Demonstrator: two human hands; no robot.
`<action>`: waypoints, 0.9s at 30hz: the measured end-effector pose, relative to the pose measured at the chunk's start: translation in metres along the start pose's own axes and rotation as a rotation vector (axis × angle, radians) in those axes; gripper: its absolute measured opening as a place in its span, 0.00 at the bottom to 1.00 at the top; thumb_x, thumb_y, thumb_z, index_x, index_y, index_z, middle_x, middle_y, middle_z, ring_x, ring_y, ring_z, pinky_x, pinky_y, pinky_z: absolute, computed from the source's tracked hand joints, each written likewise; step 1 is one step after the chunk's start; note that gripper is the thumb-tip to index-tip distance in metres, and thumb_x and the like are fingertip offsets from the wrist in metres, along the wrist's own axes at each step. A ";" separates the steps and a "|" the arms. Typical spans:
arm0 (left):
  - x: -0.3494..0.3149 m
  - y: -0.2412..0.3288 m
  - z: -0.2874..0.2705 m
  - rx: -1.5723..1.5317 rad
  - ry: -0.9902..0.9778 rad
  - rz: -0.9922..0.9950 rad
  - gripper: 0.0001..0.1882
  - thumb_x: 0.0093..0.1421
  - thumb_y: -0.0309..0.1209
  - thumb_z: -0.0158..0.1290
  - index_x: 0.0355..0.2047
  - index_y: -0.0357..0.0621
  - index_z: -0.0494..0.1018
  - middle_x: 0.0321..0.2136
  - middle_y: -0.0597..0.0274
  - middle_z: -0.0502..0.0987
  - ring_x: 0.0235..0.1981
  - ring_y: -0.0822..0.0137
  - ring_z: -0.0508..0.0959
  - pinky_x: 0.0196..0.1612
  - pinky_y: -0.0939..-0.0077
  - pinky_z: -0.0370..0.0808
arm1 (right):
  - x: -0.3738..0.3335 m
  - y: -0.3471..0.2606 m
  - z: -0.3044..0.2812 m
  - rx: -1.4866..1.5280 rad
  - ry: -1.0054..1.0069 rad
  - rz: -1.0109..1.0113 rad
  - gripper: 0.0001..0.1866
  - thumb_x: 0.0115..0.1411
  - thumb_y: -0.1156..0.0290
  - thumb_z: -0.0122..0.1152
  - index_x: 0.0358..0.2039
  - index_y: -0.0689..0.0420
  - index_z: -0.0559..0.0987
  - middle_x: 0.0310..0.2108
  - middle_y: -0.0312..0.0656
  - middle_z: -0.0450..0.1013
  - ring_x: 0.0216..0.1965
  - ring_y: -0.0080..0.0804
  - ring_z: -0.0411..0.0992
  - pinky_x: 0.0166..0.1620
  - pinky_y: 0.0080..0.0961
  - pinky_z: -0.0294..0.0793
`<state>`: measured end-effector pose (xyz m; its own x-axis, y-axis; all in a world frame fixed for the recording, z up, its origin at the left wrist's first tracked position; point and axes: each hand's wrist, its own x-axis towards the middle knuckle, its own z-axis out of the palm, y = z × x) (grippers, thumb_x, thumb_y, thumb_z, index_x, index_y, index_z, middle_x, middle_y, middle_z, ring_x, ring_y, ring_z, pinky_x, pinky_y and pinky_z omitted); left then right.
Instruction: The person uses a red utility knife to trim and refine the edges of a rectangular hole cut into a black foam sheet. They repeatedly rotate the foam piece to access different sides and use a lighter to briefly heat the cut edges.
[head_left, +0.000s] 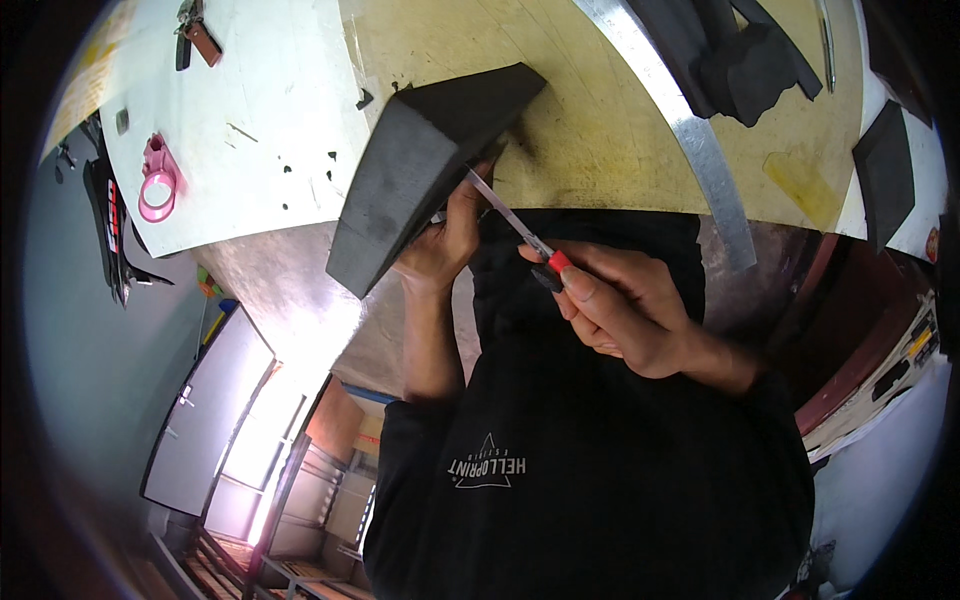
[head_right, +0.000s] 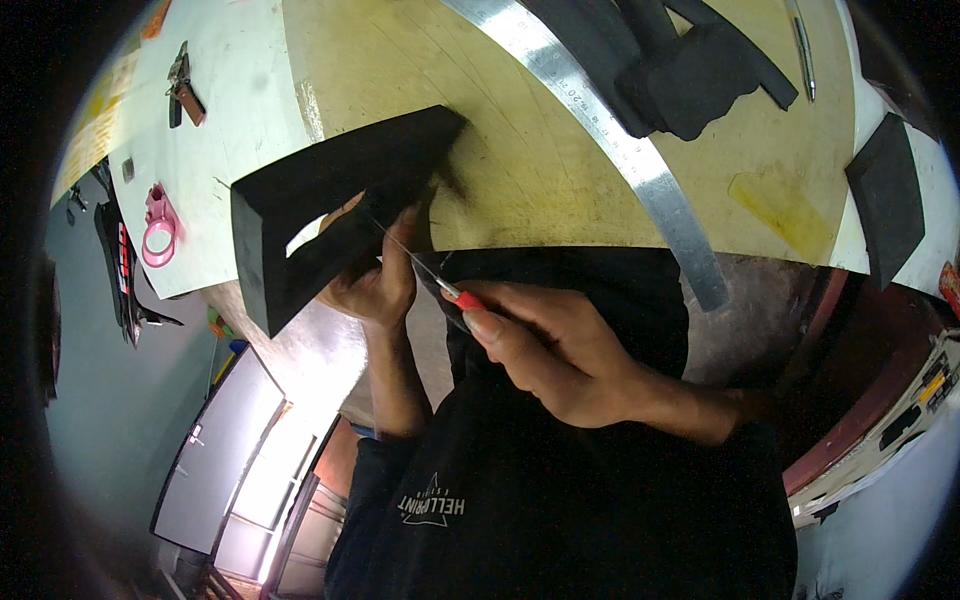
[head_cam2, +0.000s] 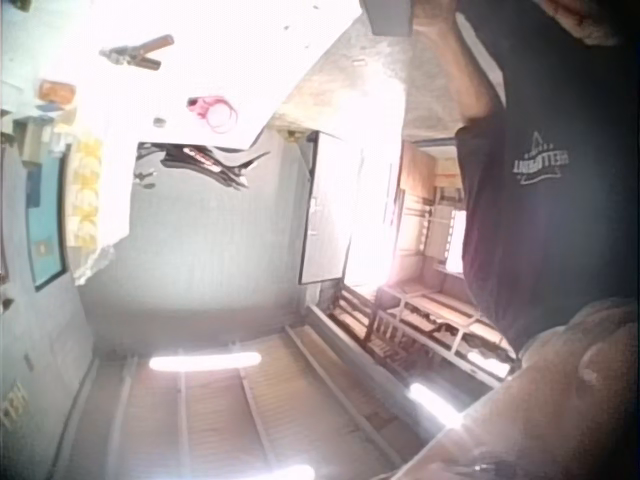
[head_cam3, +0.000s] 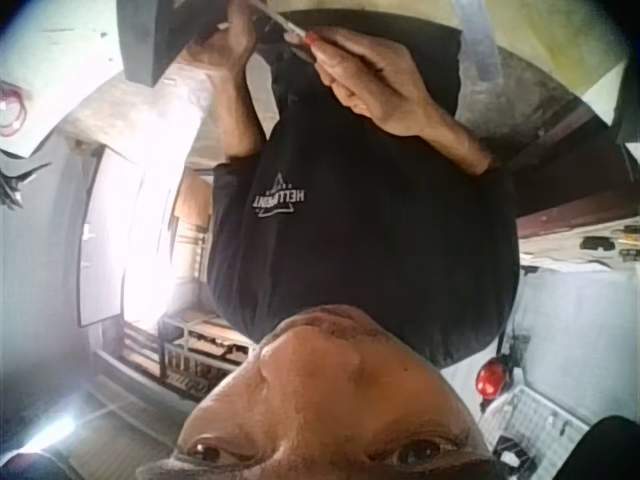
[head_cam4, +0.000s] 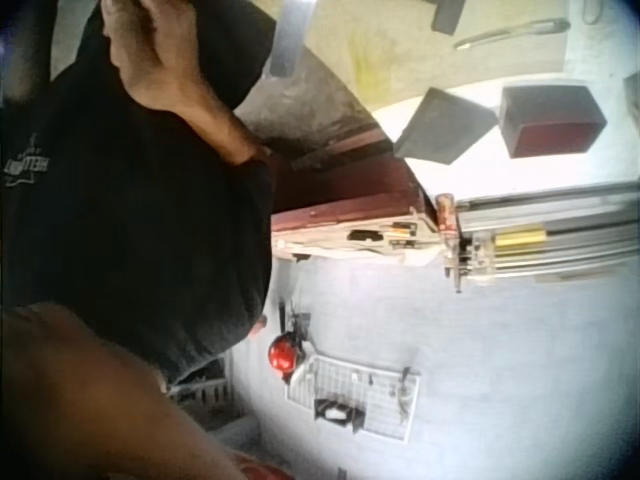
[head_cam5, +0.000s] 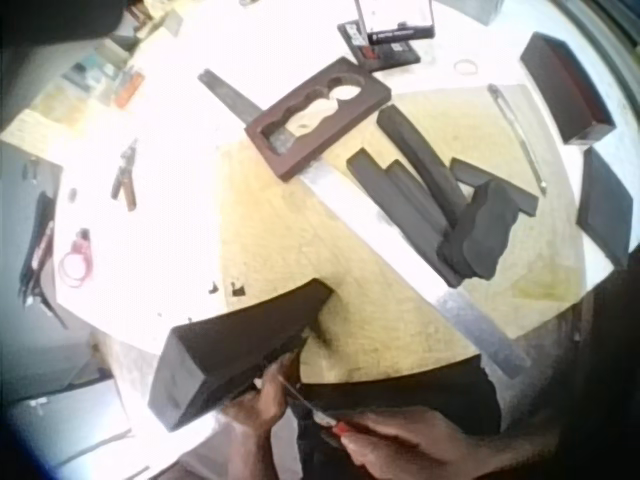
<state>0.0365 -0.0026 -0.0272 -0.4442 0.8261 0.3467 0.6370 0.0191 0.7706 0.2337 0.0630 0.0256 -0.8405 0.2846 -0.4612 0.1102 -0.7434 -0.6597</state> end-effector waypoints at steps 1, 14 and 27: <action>0.001 0.000 -0.001 -0.013 -0.016 0.010 0.16 0.46 0.15 0.64 0.37 0.28 0.75 0.34 0.50 0.78 0.35 0.64 0.79 0.39 0.76 0.76 | -0.001 0.001 -0.001 0.004 0.006 -0.024 0.19 0.69 0.72 0.39 0.57 0.65 0.66 0.20 0.32 0.65 0.14 0.09 0.55 0.17 0.09 0.53; -0.019 -0.016 -0.007 0.055 -0.095 0.042 0.23 0.55 0.23 0.57 0.52 0.34 0.67 0.46 0.51 0.76 0.48 0.61 0.76 0.52 0.68 0.70 | 0.004 0.000 -0.005 -0.135 -0.027 -0.195 0.18 0.67 0.70 0.45 0.55 0.63 0.69 0.19 0.32 0.64 0.15 0.09 0.56 0.18 0.11 0.54; -0.029 -0.020 -0.020 0.698 -0.216 0.321 0.25 0.55 0.29 0.57 0.53 0.35 0.68 0.50 0.51 0.73 0.51 0.57 0.74 0.56 0.66 0.67 | 0.010 -0.007 -0.008 -0.148 -0.051 -0.154 0.17 0.66 0.72 0.45 0.54 0.64 0.70 0.20 0.32 0.65 0.17 0.12 0.58 0.21 0.13 0.57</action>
<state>0.0241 -0.0383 -0.0416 -0.0863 0.9405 0.3288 0.9922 0.0513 0.1136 0.2282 0.0761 0.0210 -0.8787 0.3541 -0.3202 0.0520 -0.5957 -0.8015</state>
